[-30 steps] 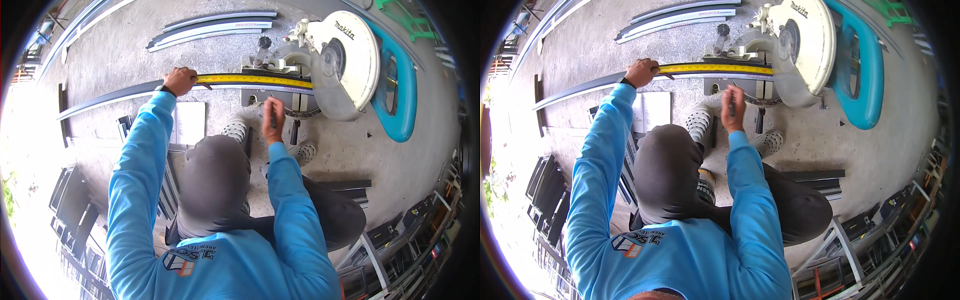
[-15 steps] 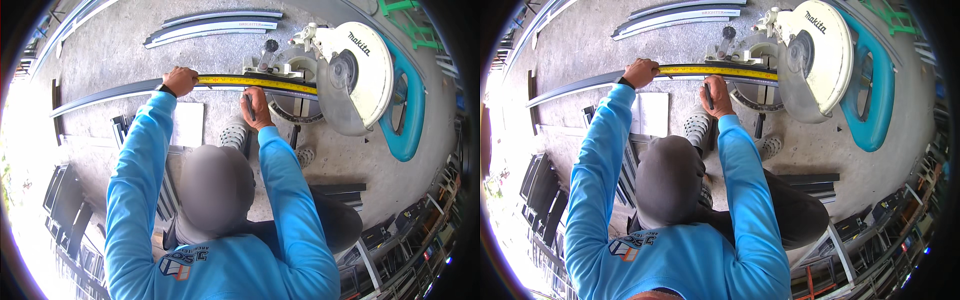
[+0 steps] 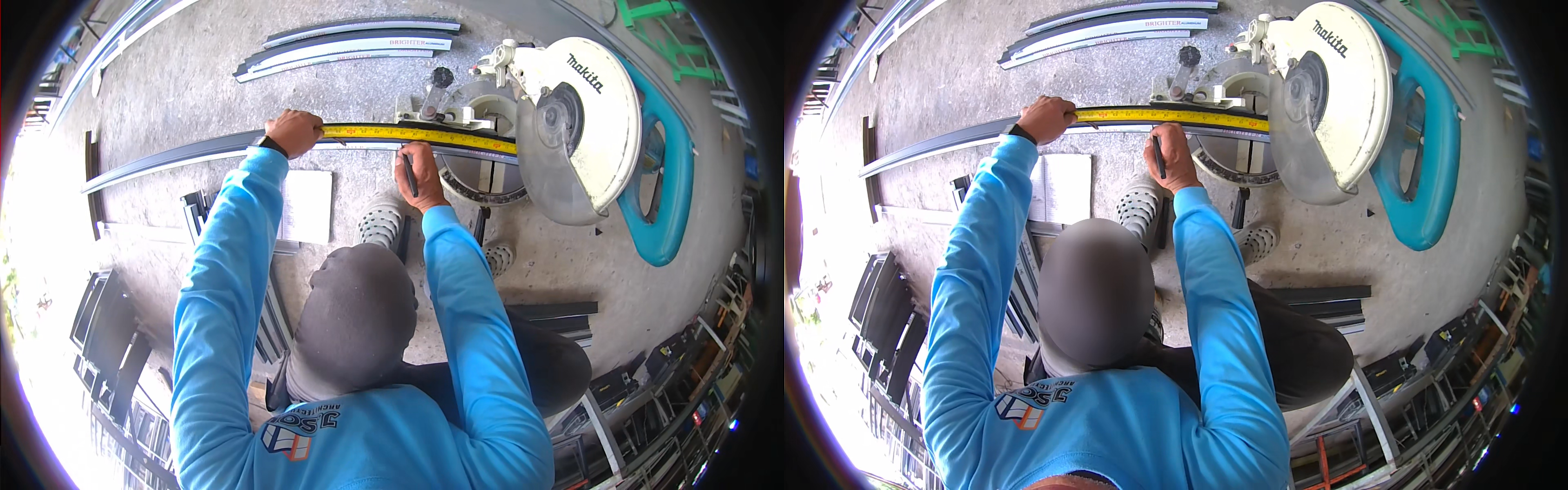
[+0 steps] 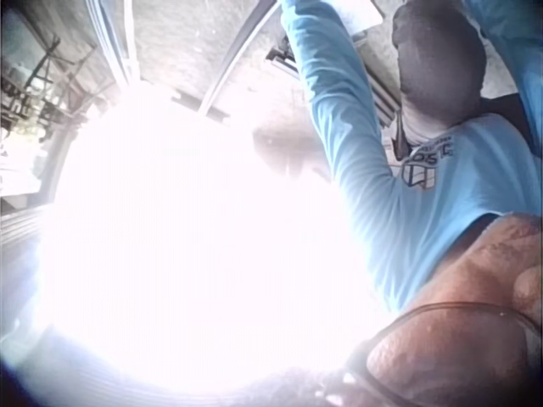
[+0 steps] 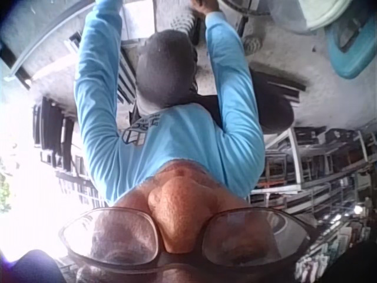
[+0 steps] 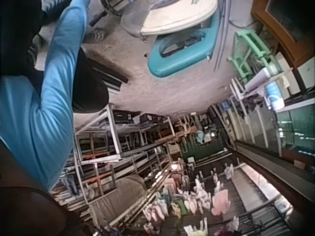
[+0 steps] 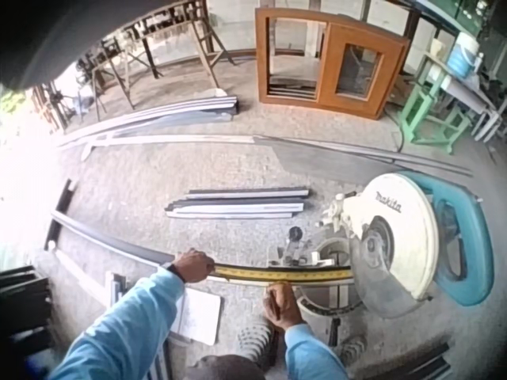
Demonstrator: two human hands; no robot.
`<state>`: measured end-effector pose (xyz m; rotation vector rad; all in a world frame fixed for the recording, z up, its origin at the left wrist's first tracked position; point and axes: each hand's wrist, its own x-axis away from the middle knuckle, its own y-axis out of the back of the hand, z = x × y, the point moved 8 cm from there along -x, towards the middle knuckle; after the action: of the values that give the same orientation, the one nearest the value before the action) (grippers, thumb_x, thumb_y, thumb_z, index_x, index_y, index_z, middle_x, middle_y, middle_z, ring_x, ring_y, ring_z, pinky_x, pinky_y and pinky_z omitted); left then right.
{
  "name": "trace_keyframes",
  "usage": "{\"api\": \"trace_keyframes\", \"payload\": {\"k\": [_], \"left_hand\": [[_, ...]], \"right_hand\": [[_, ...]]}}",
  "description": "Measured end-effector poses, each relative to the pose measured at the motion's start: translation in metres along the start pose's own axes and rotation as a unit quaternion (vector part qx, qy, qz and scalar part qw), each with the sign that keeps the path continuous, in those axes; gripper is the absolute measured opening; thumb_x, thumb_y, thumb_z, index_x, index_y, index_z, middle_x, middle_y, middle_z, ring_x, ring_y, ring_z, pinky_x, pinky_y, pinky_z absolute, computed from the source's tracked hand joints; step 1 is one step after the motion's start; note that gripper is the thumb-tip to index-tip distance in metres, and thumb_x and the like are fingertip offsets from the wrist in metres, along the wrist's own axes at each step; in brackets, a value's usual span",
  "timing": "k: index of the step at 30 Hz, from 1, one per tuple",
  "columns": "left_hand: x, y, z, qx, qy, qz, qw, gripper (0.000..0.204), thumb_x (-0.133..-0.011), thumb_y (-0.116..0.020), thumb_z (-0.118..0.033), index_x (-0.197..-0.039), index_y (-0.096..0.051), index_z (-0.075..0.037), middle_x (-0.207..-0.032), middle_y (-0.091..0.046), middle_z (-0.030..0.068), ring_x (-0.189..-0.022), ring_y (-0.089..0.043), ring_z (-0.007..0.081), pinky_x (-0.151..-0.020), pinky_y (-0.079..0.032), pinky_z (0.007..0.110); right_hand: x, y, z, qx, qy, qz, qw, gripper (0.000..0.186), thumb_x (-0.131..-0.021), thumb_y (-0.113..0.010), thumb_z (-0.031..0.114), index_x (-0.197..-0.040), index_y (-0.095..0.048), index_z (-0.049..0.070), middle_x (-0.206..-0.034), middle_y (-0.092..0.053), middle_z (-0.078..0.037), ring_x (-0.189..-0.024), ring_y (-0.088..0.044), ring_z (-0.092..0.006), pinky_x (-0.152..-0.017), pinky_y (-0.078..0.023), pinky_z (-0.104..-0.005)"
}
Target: Measuring metal profiles with a tape measure and cutting them using a miter saw based on diagrams.
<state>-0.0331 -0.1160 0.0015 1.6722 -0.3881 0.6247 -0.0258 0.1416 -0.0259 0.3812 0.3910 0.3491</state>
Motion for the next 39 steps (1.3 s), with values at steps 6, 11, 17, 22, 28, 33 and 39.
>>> {"api": "trace_keyframes", "payload": {"k": [6, 11, 17, 22, 28, 33, 39], "left_hand": [[0.0, 0.0, 0.0, -0.01, 0.003, 0.001, 1.0, 0.026, -0.096, -0.058, -0.032, -0.114, -0.073, -0.02, -0.108, -0.071, 0.0066, -0.104, -0.066, 0.0301, -0.086, -0.049, 0.06], [0.0, 0.001, 0.001, -0.011, 0.005, -0.012, 1.0, 0.025, -0.096, -0.058, -0.032, -0.112, -0.073, -0.02, -0.105, -0.072, 0.0069, -0.104, -0.067, 0.0301, -0.084, -0.049, 0.059], [-0.002, -0.002, 0.003, 0.005, 0.015, -0.003, 1.0, 0.025, -0.096, -0.058, -0.032, -0.111, -0.073, -0.02, -0.106, -0.072, 0.0068, -0.105, -0.066, 0.0297, -0.086, -0.048, 0.06], [0.0, -0.001, 0.001, -0.002, 0.01, -0.007, 1.0, 0.025, -0.096, -0.058, -0.032, -0.112, -0.073, -0.02, -0.106, -0.072, 0.007, -0.106, -0.066, 0.03, -0.087, -0.047, 0.06], [0.0, -0.001, 0.001, -0.005, 0.01, -0.007, 1.0, 0.024, -0.096, -0.058, -0.031, -0.112, -0.073, -0.02, -0.106, -0.072, 0.0066, -0.105, -0.066, 0.0303, -0.085, -0.047, 0.062], [0.0, 0.0, 0.0, -0.014, 0.01, -0.006, 1.0, 0.024, -0.096, -0.057, -0.031, -0.112, -0.073, -0.02, -0.106, -0.071, 0.0062, -0.106, -0.065, 0.0297, -0.084, -0.046, 0.064], [0.0, 0.0, 0.0, -0.016, 0.008, -0.006, 1.0, 0.024, -0.096, -0.057, -0.03, -0.112, -0.073, -0.02, -0.106, -0.071, 0.0064, -0.106, -0.065, 0.0292, -0.082, -0.047, 0.062]], "right_hand": [[-0.001, -0.002, 0.002, 0.0, -0.014, 0.002, 1.0, 0.022, -0.084, -0.064, 0.008, -0.103, -0.052, 0.004, -0.097, -0.055, -0.018, -0.093, -0.056, -0.0382, -0.085, -0.047, -0.0464], [-0.002, -0.004, 0.012, 0.042, 0.024, -0.012, 0.999, 0.024, -0.083, -0.065, 0.01, -0.104, -0.055, 0.005, -0.1, -0.058, -0.018, -0.096, -0.057, -0.0381, -0.089, -0.046, -0.0471], [-0.003, -0.004, 0.01, 0.036, 0.017, -0.014, 0.999, 0.023, -0.082, -0.066, 0.01, -0.103, -0.056, 0.006, -0.098, -0.059, -0.017, -0.096, -0.057, -0.0377, -0.089, -0.045, -0.0477], [-0.004, -0.005, 0.012, 0.044, 0.024, -0.016, 0.999, 0.021, -0.083, -0.065, 0.01, -0.101, -0.056, 0.006, -0.098, -0.059, -0.016, -0.096, -0.057, -0.0371, -0.089, -0.045, -0.0478], [-0.004, -0.006, 0.013, 0.051, 0.019, -0.017, 0.998, 0.021, -0.081, -0.065, 0.008, -0.1, -0.055, 0.006, -0.096, -0.059, -0.016, -0.096, -0.057, -0.0365, -0.089, -0.045, -0.0478], [-0.006, -0.005, 0.015, 0.063, 0.018, -0.018, 0.998, 0.021, -0.08, -0.065, 0.007, -0.099, -0.055, 0.005, -0.094, -0.06, -0.015, -0.096, -0.057, -0.036, -0.088, -0.046, -0.0477], [-0.005, -0.006, 0.014, 0.074, 0.025, -0.021, 0.997, 0.022, -0.079, -0.066, 0.005, -0.098, -0.056, 0.005, -0.094, -0.061, -0.014, -0.097, -0.057, -0.0356, -0.089, -0.046, -0.0476]]}}
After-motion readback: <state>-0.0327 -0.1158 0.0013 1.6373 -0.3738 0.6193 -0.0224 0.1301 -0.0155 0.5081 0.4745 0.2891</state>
